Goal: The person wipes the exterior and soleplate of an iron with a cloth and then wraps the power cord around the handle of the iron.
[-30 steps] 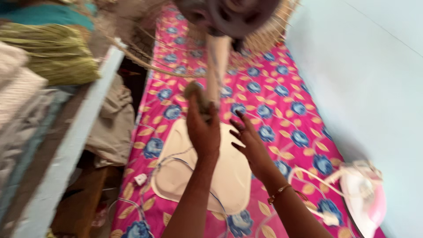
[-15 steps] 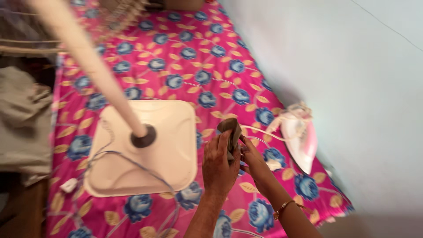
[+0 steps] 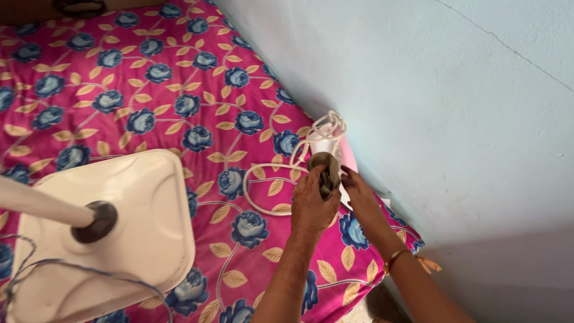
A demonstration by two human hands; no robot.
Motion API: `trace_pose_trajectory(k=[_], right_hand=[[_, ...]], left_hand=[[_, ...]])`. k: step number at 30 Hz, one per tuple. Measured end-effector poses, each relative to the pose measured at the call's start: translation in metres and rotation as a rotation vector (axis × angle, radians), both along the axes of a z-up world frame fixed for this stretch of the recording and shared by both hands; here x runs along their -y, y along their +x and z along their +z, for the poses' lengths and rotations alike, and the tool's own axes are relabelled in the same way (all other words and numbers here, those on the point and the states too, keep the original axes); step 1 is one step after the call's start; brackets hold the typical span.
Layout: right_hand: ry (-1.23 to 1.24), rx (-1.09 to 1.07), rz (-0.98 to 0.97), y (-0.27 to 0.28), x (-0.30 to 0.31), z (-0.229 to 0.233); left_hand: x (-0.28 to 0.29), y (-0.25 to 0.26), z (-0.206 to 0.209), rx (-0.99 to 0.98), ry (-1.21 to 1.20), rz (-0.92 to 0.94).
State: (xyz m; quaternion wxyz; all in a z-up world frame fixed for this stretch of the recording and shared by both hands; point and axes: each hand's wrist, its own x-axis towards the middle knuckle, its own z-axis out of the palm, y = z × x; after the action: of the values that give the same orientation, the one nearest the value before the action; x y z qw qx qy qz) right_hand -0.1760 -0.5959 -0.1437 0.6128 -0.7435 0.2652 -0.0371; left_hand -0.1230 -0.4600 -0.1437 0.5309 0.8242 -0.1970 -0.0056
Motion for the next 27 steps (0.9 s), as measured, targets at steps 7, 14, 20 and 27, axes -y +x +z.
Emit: trace_pose_trajectory(k=[7,14,20,27], right_hand=[[-0.256,0.113,0.071,0.045,0.076,-0.046],[-0.584,0.024,0.222,0.098,0.101,-0.082],[-0.780,-0.212,0.291,0.098,0.099,-0.095],[-0.890,-0.214,0.334,0.092,0.116,-0.121]], left_hand=[[0.061,0.043,-0.009,-0.064,0.133,-0.035],[0.086,0.079,-0.005,0.034,0.315,-0.132],[0.096,0.089,-0.023,0.077,0.449,-0.236],[0.104,0.081,-0.030,-0.105,0.602,-0.406]])
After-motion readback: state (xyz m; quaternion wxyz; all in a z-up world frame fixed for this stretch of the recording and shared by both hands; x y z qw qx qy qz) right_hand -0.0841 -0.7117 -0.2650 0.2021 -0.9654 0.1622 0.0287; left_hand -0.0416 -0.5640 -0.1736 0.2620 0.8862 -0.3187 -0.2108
